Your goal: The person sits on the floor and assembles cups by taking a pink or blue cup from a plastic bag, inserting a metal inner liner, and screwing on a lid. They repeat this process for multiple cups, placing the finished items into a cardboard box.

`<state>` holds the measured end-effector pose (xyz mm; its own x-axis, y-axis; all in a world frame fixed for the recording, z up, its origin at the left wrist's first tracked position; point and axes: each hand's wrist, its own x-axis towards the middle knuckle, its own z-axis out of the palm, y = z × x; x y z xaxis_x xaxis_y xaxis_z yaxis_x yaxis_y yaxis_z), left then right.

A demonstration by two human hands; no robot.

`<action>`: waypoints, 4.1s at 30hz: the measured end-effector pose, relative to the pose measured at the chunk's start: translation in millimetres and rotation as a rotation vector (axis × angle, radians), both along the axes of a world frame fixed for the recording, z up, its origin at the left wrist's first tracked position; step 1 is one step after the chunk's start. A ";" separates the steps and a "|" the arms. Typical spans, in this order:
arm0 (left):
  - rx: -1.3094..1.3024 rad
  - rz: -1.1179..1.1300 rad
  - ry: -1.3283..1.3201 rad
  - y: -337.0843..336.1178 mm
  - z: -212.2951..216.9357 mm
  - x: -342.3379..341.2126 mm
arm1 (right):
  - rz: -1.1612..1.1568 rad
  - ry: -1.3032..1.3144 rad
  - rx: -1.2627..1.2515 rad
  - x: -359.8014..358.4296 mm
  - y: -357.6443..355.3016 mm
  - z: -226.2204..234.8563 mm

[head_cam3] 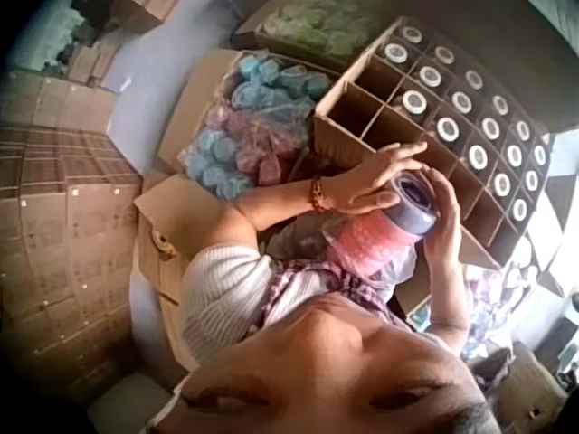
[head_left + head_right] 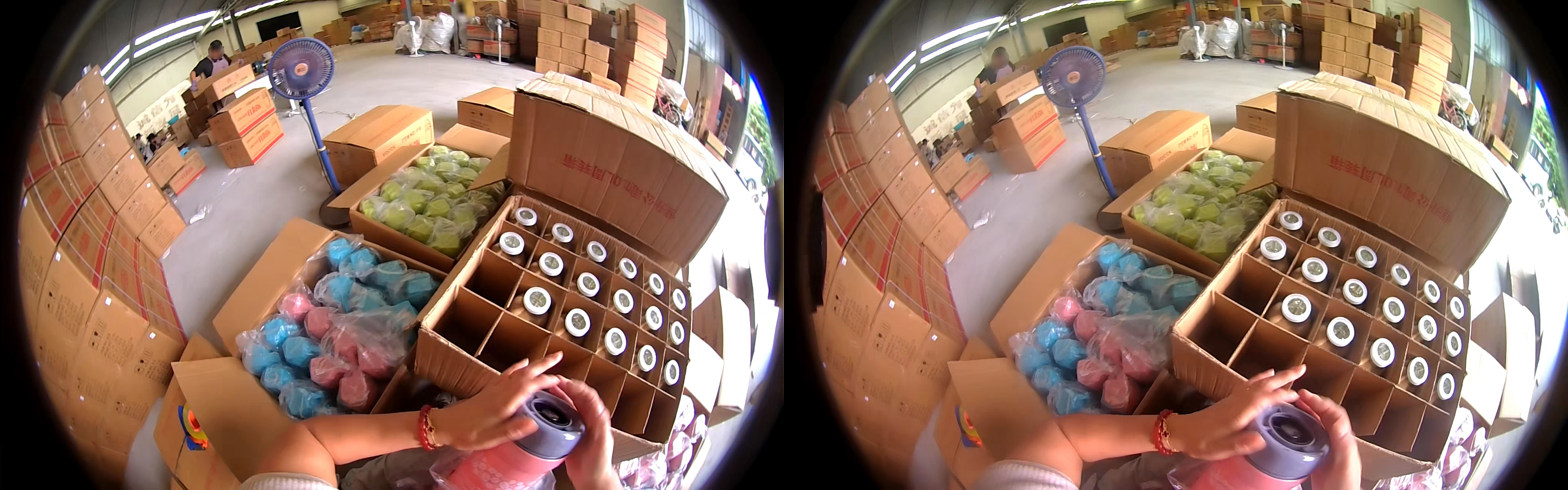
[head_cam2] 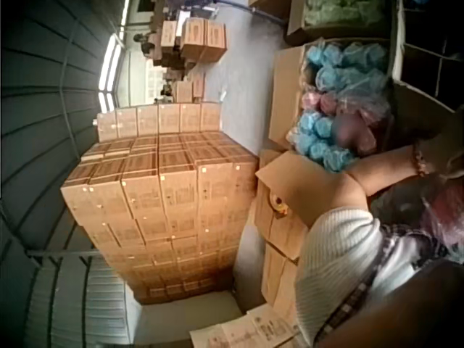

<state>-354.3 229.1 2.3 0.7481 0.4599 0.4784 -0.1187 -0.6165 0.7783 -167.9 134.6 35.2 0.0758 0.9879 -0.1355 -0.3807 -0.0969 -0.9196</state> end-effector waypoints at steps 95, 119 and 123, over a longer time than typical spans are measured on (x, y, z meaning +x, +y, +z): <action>-1.567 -0.750 -0.850 92.3 -16.8 74.1 | -0.005 -0.805 0.397 72.7 108.5 33.6; -1.236 0.095 -0.813 82.5 -26.1 23.9 | 0.758 -0.529 0.050 54.8 78.5 30.2; -1.174 0.159 -0.802 75.3 -24.1 24.9 | 0.844 -0.633 0.127 50.8 71.8 23.0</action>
